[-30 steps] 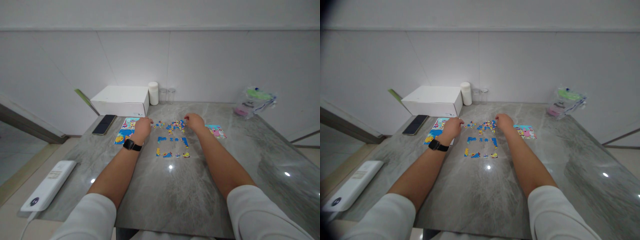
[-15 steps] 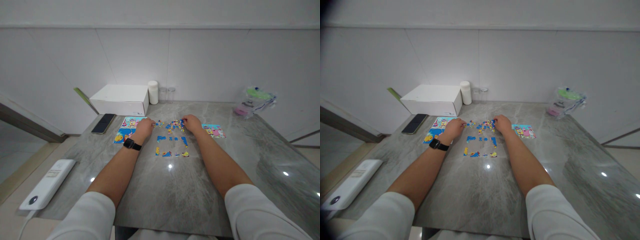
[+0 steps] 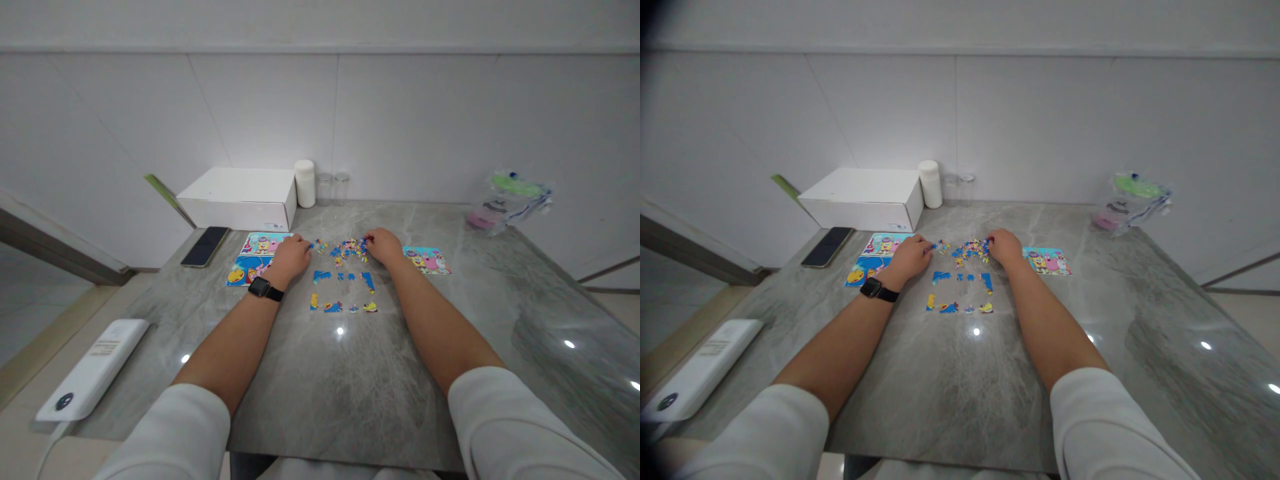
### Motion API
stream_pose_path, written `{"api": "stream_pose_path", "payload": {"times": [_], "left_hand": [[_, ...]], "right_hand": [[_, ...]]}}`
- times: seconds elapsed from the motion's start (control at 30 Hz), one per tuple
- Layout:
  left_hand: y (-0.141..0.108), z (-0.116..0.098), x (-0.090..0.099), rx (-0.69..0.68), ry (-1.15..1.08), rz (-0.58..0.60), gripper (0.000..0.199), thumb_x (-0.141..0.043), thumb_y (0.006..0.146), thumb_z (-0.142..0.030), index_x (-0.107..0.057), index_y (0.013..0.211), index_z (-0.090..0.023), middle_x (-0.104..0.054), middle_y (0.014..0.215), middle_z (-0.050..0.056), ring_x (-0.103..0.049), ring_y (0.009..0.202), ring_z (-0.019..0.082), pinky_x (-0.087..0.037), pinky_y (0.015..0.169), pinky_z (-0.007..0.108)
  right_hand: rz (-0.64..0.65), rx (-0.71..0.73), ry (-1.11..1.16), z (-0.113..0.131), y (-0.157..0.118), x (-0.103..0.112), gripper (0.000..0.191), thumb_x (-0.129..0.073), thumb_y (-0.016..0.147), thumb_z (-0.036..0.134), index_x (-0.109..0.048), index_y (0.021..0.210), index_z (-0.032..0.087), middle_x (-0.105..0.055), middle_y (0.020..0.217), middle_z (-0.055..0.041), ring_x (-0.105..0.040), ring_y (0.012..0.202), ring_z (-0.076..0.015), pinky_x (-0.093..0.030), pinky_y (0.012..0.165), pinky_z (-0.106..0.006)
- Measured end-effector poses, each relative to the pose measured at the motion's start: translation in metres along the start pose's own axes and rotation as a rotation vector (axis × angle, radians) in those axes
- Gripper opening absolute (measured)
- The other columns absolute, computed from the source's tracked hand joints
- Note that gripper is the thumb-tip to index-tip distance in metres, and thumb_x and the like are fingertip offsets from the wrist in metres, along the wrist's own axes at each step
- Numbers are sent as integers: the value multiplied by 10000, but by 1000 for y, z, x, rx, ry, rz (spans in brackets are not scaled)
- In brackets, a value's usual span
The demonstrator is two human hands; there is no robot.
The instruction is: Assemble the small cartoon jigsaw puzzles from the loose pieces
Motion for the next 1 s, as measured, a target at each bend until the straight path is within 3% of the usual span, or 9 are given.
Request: {"api": "stream_pose_path", "payload": {"times": [0.27,0.47,0.77,1.0], "left_hand": [[0,-10,3,-76,-10,-82,328,-549,1010,-288,-764,1243,-202,-694,1200,131,-649,1108,283,-527,1016,420],[0,-11,4,-105,-51,-127,310,-552,1004,-255,-776,1212,-206,-698,1174,121,-655,1081,276,-540,998,421],[-1,-12,6,-122,-78,-150,308,-557,1001,-259,-779,1207,-204,-693,1162,124,-652,1075,278,-544,995,430],[0,-11,4,-119,-87,-140,309,-560,997,-261,-778,1211,-217,-690,1167,123,-648,1082,279,-545,1001,442]], "right_hand": [[22,-18,-14,-4,1,-3,354,-589,1000,288,-756,1306,225,-733,1277,-129,-655,1183,-257,-484,999,-318],[52,6,-24,-2,0,-1,338,-564,1028,308,-783,1274,231,-737,1278,-124,-651,1193,-246,-464,1003,-301],[-98,-140,2,-15,-6,17,387,-456,1062,326,-797,1199,207,-769,1220,-142,-681,1110,-261,-476,932,-324],[-92,-150,3,-24,-2,14,358,-502,1025,315,-807,1185,219,-772,1216,-131,-681,1108,-254,-486,941,-320]]}}
Point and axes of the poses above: each hand's wrist, its own y-axis towards the middle knuckle, its own x-axis out of the back of the hand, z = x × y, the point moved 8 cm from there along y, towards the middle knuckle
